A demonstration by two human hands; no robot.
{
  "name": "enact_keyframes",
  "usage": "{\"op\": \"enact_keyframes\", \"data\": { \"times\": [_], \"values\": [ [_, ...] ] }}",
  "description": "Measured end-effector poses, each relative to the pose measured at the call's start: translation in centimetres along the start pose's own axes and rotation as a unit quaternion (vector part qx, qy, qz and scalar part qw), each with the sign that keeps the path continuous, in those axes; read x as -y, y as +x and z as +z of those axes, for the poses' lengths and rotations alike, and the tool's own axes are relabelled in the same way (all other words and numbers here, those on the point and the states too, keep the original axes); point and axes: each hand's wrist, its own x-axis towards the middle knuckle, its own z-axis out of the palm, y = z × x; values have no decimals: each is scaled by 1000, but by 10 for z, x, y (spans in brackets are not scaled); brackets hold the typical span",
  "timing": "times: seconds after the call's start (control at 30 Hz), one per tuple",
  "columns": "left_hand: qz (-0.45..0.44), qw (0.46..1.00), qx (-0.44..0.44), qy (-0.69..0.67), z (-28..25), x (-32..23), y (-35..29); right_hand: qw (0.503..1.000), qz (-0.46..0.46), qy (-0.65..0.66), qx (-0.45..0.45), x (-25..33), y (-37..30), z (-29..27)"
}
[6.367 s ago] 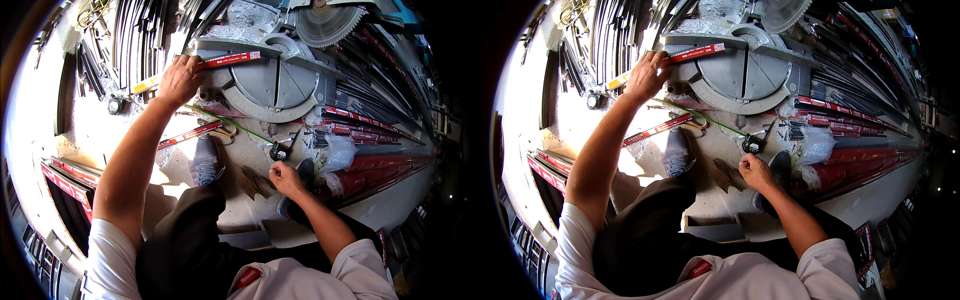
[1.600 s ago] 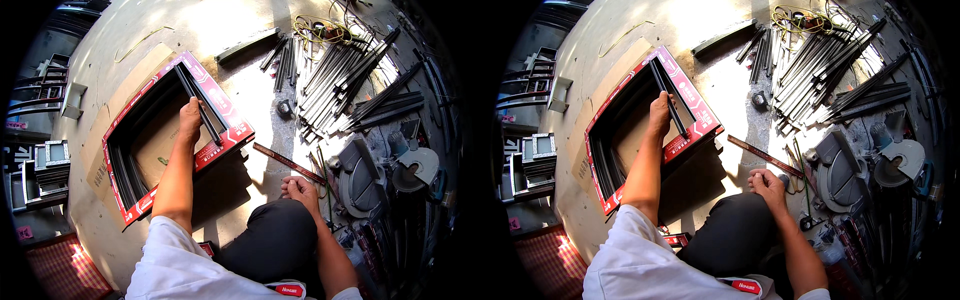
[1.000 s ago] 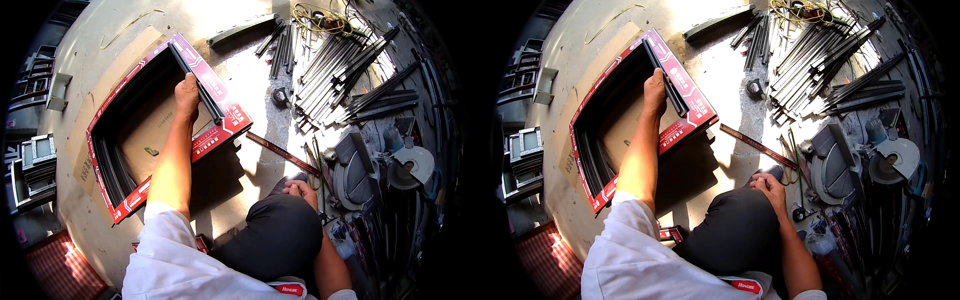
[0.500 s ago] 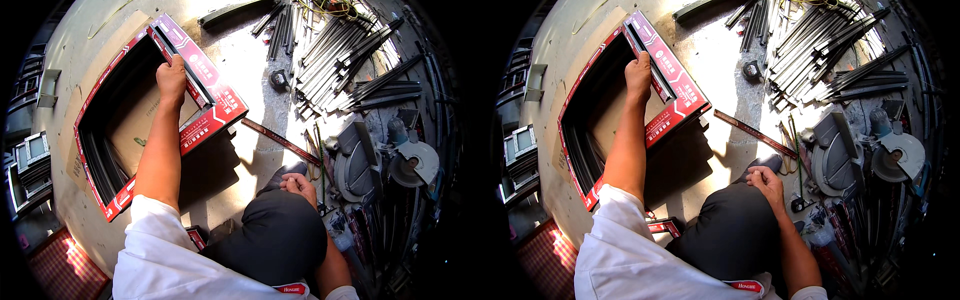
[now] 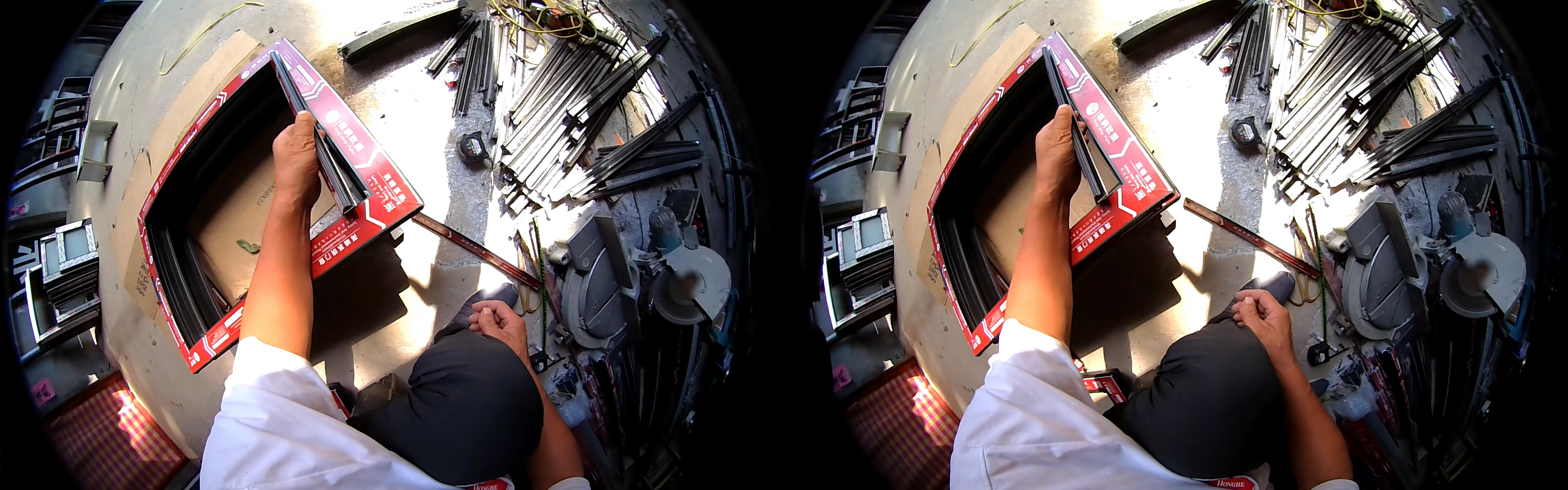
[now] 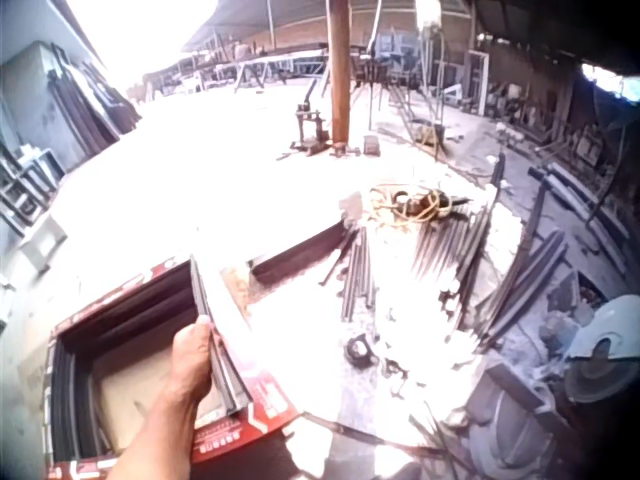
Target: The person measures and cuts red and black metal profiles using a miter saw. They repeatedly measure the profiles, position them on the saw, cut them, and place the cut pieces into a cardboard box.
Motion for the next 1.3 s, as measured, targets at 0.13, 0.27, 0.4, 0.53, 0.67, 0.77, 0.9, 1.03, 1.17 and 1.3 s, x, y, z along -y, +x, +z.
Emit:
{"op": "enact_keyframes", "data": {
  "times": [0.13, 0.27, 0.4, 0.53, 0.67, 0.77, 0.9, 1.03, 1.17, 1.3],
  "values": [
    [-4, 1000, 11, 12, -7, 1, 3, 1000, -1, -1, 2, -2, 0, 0],
    [5, 1000, -4, 1, -2, 2, -2, 1000, -3, 1, 7, -4, -1, -3],
    [-1, 1000, 4, 10, -1, 1, -2, 1000, 1, -5, 4, -2, -1, -3],
    [10, 1000, -22, 15, 2, 3, 0, 1000, 3, -2, 8, -4, 1, -2],
    [12, 1000, -11, 26, -1, 4, 0, 1000, 6, -4, 4, -6, 3, -1],
    [10, 999, -5, 35, -5, 5, 2, 1000, 6, -1, 5, -4, 3, 1],
    [18, 999, -15, 39, -3, 4, 1, 1000, 13, -1, 9, -4, 6, 2],
    [17, 999, -13, 48, -2, 3, 3, 1000, 9, -1, 10, -4, 7, 3],
    [20, 999, -4, 41, -1, 7, 7, 1000, 16, -3, 3, -2, 7, 5],
    [26, 999, -18, 39, -6, 13, 12, 1000, 17, -16, 0, -6, 9, 4]
  ]
}}
